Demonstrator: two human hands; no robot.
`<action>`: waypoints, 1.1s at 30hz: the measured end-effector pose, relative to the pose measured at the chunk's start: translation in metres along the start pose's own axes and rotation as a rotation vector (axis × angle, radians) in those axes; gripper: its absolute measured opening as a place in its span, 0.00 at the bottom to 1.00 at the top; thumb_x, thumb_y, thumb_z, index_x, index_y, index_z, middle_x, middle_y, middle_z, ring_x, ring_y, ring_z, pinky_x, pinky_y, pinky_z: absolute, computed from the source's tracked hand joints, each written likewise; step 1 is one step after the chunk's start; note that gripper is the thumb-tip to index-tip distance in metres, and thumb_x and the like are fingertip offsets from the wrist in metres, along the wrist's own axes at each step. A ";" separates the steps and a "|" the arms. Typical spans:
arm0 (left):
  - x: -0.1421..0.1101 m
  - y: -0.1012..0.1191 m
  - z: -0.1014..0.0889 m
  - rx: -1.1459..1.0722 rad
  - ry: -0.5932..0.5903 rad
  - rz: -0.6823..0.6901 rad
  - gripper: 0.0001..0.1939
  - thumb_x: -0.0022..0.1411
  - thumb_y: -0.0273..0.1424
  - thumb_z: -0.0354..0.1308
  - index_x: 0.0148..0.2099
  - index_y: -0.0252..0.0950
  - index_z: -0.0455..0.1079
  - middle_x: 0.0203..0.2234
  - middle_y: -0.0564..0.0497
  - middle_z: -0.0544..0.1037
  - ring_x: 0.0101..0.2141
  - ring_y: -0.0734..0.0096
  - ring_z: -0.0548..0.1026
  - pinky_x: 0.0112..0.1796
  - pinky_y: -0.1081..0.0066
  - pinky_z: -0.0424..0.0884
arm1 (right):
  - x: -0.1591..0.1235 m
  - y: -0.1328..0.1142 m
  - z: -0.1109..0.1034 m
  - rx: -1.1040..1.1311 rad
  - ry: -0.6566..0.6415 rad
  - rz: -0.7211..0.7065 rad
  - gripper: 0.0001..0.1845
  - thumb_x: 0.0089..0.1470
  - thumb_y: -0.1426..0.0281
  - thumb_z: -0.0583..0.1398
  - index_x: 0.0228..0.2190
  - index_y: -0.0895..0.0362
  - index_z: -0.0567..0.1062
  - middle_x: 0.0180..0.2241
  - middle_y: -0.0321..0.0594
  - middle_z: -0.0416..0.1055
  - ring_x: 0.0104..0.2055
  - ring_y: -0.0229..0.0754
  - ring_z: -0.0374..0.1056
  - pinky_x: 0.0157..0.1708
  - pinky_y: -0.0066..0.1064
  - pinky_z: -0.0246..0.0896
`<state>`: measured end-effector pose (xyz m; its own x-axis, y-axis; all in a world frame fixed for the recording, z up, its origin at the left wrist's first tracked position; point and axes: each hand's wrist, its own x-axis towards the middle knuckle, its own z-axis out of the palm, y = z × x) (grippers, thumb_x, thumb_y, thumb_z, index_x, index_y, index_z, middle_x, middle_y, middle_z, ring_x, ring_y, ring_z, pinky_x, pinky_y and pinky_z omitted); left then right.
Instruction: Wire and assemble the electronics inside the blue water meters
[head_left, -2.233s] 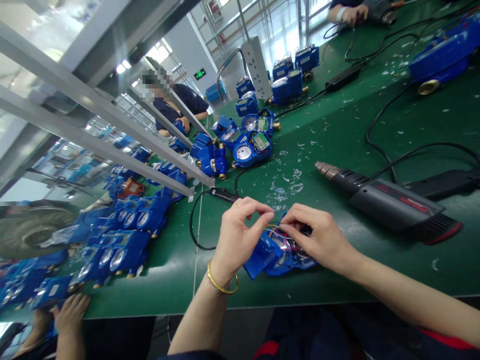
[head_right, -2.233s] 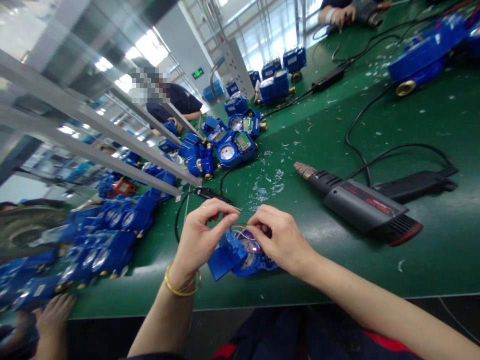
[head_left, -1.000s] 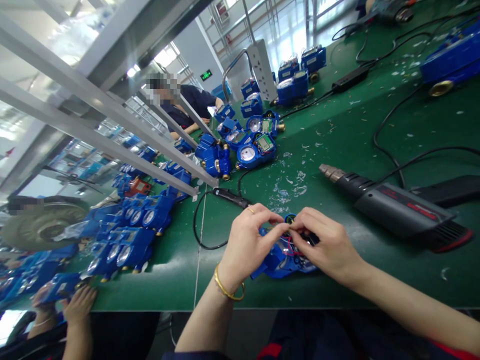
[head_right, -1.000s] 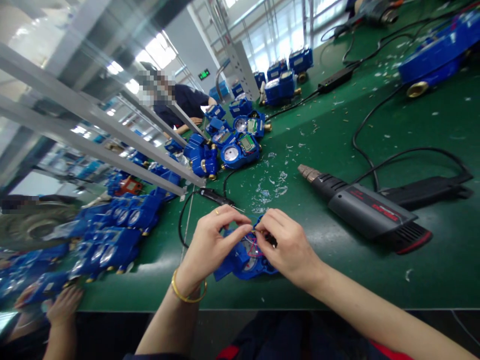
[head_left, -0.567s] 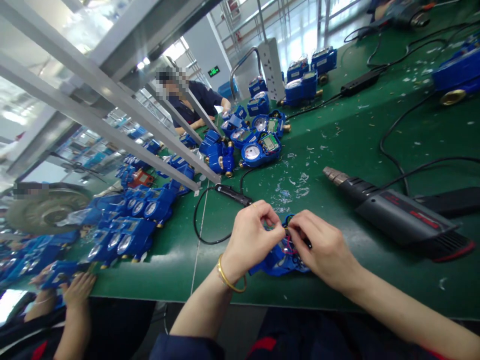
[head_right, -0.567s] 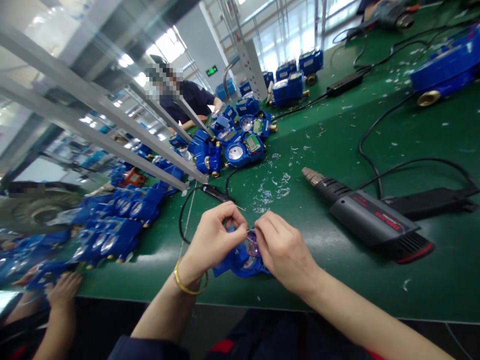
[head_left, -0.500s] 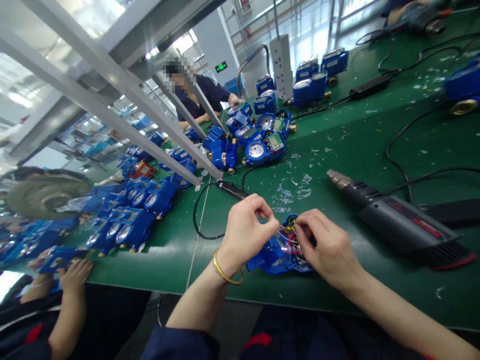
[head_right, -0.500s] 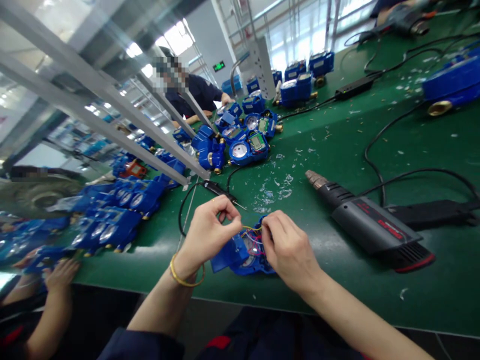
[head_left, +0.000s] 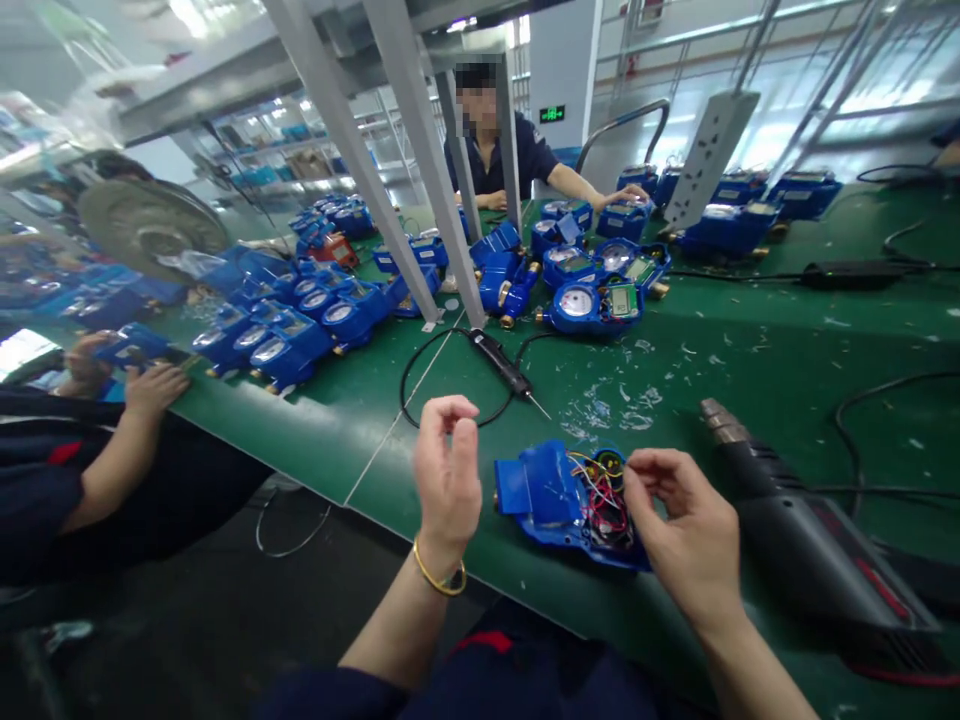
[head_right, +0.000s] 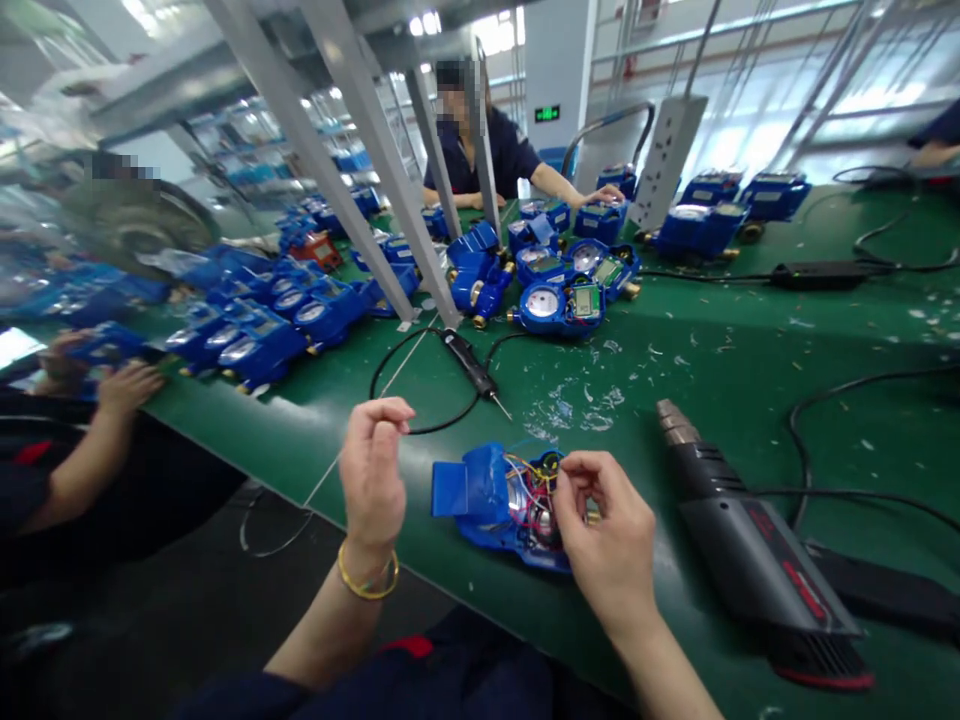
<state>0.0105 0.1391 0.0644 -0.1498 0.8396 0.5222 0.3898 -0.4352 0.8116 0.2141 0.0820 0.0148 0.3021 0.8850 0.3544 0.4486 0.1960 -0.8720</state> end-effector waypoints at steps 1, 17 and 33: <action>-0.007 -0.006 -0.003 -0.025 0.098 0.001 0.13 0.70 0.40 0.45 0.43 0.38 0.65 0.36 0.49 0.69 0.37 0.70 0.68 0.40 0.70 0.66 | 0.001 0.001 -0.001 0.010 -0.009 0.002 0.06 0.57 0.68 0.60 0.37 0.56 0.72 0.31 0.38 0.71 0.30 0.36 0.69 0.30 0.27 0.67; -0.027 -0.018 -0.003 -0.010 0.133 -0.010 0.06 0.69 0.31 0.49 0.44 0.38 0.66 0.40 0.49 0.69 0.40 0.69 0.69 0.43 0.66 0.67 | 0.013 -0.002 -0.007 0.024 0.010 0.061 0.09 0.55 0.64 0.62 0.36 0.57 0.74 0.30 0.38 0.71 0.28 0.37 0.68 0.29 0.29 0.66; -0.013 0.040 0.026 0.475 -0.514 0.095 0.03 0.63 0.30 0.59 0.38 0.39 0.74 0.36 0.51 0.75 0.41 0.64 0.69 0.44 0.62 0.62 | 0.032 -0.025 0.003 -0.121 -0.267 -0.275 0.04 0.60 0.72 0.58 0.32 0.57 0.72 0.32 0.37 0.68 0.36 0.35 0.64 0.36 0.27 0.59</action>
<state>0.0516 0.1187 0.0832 0.3066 0.9033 0.3001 0.7519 -0.4231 0.5056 0.2105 0.1064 0.0465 -0.0656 0.8881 0.4550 0.5832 0.4041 -0.7047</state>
